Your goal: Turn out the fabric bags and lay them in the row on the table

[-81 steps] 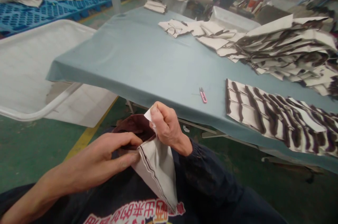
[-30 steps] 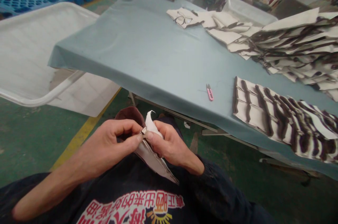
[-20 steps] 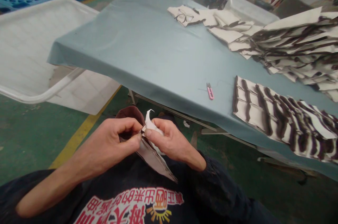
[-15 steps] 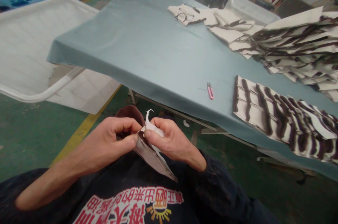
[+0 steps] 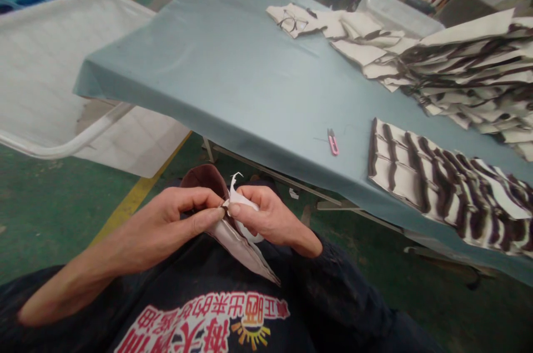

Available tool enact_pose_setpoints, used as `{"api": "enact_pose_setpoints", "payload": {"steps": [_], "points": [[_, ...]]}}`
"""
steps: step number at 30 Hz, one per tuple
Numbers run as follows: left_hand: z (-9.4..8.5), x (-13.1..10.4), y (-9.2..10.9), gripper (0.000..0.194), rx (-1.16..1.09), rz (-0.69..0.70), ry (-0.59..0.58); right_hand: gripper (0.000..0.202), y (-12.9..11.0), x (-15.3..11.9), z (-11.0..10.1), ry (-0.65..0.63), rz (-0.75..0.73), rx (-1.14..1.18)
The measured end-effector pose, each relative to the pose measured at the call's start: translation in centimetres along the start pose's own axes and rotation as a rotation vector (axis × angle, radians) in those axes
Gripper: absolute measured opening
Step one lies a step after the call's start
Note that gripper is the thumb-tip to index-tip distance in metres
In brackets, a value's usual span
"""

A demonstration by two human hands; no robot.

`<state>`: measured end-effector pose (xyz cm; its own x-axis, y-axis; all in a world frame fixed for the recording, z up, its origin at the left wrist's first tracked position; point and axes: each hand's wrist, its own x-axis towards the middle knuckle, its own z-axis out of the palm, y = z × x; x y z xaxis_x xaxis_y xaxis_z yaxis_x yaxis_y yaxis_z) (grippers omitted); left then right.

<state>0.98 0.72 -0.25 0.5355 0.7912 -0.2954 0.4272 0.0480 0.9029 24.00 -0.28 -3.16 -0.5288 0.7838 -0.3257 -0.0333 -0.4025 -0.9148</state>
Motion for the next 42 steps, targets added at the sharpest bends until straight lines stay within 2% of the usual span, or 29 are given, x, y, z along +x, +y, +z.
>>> {"api": "enact_pose_setpoints", "payload": {"steps": [3, 5, 10, 14, 17, 19, 23, 25, 30, 33, 37, 40, 42], "points": [[0.2, 0.0, -0.3, 0.037, -0.004, 0.014, 0.013, 0.062, 0.1, 0.2, 0.0, -0.054, 0.050, 0.027], [0.5, 0.1, 0.0, 0.036, -0.010, 0.032, 0.068, 0.063, -0.1, 0.1, 0.2, -0.052, 0.049, 0.034], [1.4, 0.1, 1.2, 0.029, 0.032, 0.065, 0.215, 0.063, -0.8, -0.6, 1.2, 0.148, -0.009, -0.074], [1.8, -0.4, 0.5, 0.031, 0.073, 0.109, 0.185, 0.057, -0.1, -1.0, 1.4, 0.111, -0.015, -0.072], [2.2, -0.8, 0.0, 0.035, 0.120, 0.125, 0.149, 0.048, 0.5, -1.3, 1.4, 0.237, -0.124, -0.307], [2.7, -1.1, 0.4, 0.037, 0.132, 0.147, 0.172, 0.043, 0.7, -1.4, 1.5, 0.293, -0.182, -0.429], [3.3, -1.5, 1.8, 0.038, 0.052, 0.109, 0.236, 0.046, 0.6, -1.6, 1.7, 0.222, -0.205, -0.268], [3.3, -1.5, 2.0, 0.039, 0.037, 0.107, 0.223, 0.050, 0.6, -1.6, 1.7, 0.200, -0.201, -0.193], [2.7, -1.3, 0.9, 0.037, 0.097, 0.272, 0.139, 0.050, 0.6, -1.5, 1.3, 0.073, -0.183, -0.155], [2.5, -1.4, 0.7, 0.038, 0.111, 0.300, 0.128, 0.057, 0.2, -1.5, 1.0, 0.036, -0.183, -0.150], [2.7, -1.4, 1.4, 0.032, 0.099, 0.202, 0.083, 0.062, -0.1, -1.5, 0.5, 0.019, -0.200, -0.200], [2.8, -1.3, 1.6, 0.034, 0.092, 0.134, 0.112, 0.063, 0.2, -1.3, 0.3, 0.007, -0.237, -0.220], [2.8, -1.1, 1.6, 0.035, 0.069, 0.138, 0.130, 0.062, 0.5, -1.3, 0.3, 0.016, -0.263, -0.219]]}}
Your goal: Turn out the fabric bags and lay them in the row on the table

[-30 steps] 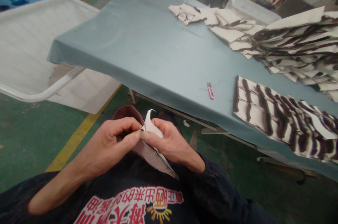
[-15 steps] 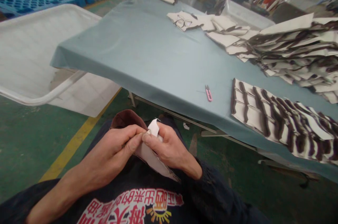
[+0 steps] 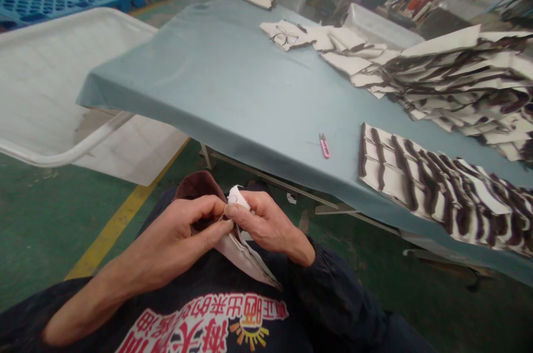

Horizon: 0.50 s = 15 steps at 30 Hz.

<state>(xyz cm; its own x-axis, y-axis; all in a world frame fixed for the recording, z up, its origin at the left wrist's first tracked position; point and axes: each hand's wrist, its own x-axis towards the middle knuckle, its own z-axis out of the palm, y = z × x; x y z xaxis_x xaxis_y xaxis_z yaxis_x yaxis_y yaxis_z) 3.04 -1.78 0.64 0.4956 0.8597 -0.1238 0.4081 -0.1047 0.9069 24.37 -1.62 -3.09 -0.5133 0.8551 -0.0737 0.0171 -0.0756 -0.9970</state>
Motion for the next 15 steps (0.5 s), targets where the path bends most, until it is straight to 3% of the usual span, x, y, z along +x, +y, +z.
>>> {"api": "enact_pose_setpoints", "payload": {"steps": [8, 12, 15], "points": [[-0.8, 0.2, -0.3, 0.026, -0.116, 0.122, -0.056, 0.067, -0.9, -0.2, 1.4, -0.031, -0.058, 0.131], [-0.5, 0.4, -0.2, 0.026, -0.196, 0.060, -0.074, 0.073, -0.9, 0.0, 1.7, 0.009, -0.022, 0.174], [-0.4, 0.7, -0.2, 0.037, -0.225, -0.007, -0.043, 0.071, -0.2, 0.2, 1.1, 0.080, -0.013, 0.125]]}}
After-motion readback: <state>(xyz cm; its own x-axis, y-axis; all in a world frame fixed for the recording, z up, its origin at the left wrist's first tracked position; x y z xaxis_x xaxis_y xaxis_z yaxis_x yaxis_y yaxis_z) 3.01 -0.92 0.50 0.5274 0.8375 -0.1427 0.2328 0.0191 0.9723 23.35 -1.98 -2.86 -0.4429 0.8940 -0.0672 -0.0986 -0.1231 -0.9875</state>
